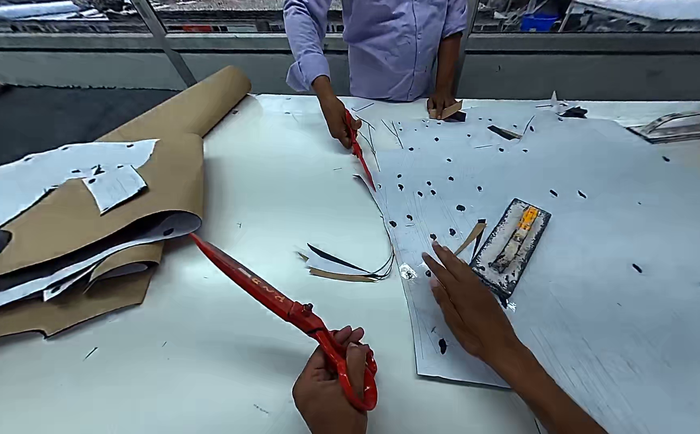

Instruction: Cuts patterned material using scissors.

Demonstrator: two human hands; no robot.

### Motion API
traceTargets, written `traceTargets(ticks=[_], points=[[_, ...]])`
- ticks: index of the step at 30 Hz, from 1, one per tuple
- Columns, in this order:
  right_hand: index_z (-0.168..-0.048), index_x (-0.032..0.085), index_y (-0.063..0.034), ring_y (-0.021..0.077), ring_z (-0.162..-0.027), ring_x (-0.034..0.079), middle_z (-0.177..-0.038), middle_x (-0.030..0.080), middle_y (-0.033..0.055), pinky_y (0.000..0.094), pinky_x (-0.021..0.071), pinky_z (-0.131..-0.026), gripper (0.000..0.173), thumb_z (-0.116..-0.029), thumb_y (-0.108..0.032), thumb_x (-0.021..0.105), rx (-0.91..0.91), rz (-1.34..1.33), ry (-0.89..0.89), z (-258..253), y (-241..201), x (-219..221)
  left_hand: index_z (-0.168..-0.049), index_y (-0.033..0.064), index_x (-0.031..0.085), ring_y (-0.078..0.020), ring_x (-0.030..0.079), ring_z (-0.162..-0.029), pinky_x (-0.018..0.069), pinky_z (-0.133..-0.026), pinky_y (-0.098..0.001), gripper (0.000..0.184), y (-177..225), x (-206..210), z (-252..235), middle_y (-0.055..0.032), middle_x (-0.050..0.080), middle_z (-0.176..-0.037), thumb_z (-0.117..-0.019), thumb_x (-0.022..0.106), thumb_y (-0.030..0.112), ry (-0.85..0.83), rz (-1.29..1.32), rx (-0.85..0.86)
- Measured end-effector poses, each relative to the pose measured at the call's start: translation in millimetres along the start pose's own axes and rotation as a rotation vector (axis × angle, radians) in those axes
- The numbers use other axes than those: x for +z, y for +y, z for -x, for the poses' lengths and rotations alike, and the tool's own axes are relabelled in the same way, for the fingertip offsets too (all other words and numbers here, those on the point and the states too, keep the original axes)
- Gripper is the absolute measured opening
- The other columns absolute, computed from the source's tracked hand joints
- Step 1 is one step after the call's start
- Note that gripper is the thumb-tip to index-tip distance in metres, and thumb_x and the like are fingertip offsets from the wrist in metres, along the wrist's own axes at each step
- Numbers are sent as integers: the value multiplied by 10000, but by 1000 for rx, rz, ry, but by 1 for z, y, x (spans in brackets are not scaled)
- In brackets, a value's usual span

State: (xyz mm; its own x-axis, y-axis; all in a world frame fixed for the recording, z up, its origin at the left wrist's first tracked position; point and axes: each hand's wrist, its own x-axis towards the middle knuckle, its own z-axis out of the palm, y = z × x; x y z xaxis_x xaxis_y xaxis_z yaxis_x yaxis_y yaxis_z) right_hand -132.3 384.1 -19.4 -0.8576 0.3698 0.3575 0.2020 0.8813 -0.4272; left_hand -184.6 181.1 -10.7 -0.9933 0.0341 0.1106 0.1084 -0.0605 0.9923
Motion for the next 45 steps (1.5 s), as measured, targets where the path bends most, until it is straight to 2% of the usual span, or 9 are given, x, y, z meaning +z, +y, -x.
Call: traceTargets(ticks=[2,5,7,11,35,45], points=[[-1523,520,-164,249,-1504,383,-1621,424,58,518,330,-1213,511,-1081,-343,337,32,52,-6,26,7,-3,-978,-98,667,-73,739,-673,608,-588,-211,166,0,1,0,-66,780,-842,-829,610,-53,0,-3,-5],[-1535,511,-217,259,-1525,344,-1625,421,30,561,295,-1220,527,-1083,-393,303,47,92,-80,47,21,9,-985,-102,662,-75,743,-688,616,-609,-216,170,0,0,0,-67,779,-850,-834,605,-49,-16,-24,11],[-1522,529,-234,275,-1529,336,-1624,423,16,593,276,-1219,533,-1082,-421,292,30,118,-89,53,25,18,-987,-108,663,-79,746,-689,618,-613,-220,173,1,0,0,-71,781,-849,-835,601,-55,-21,-32,18],[-1529,519,-257,256,-1535,323,-1635,406,-5,578,272,-1222,534,-1083,-428,281,24,157,-87,54,25,21,-977,-100,664,-78,742,-669,611,-593,-210,162,2,0,1,-62,779,-828,-833,603,-62,-12,-40,16],[-1530,516,-260,253,-1545,301,-1642,394,-5,563,263,-1226,530,-1079,-425,294,44,151,-88,53,23,22,-975,-98,670,-111,742,-646,617,-575,-240,168,5,-3,4,-80,777,-813,-855,553,-89,1,-31,-44],[-1525,525,-258,251,-1546,297,-1645,389,-8,556,261,-1228,527,-1076,-421,300,51,153,-93,53,22,22,-963,-93,674,-94,735,-636,607,-568,-222,164,4,-3,3,-67,774,-794,-848,557,-79,7,-50,-37]])
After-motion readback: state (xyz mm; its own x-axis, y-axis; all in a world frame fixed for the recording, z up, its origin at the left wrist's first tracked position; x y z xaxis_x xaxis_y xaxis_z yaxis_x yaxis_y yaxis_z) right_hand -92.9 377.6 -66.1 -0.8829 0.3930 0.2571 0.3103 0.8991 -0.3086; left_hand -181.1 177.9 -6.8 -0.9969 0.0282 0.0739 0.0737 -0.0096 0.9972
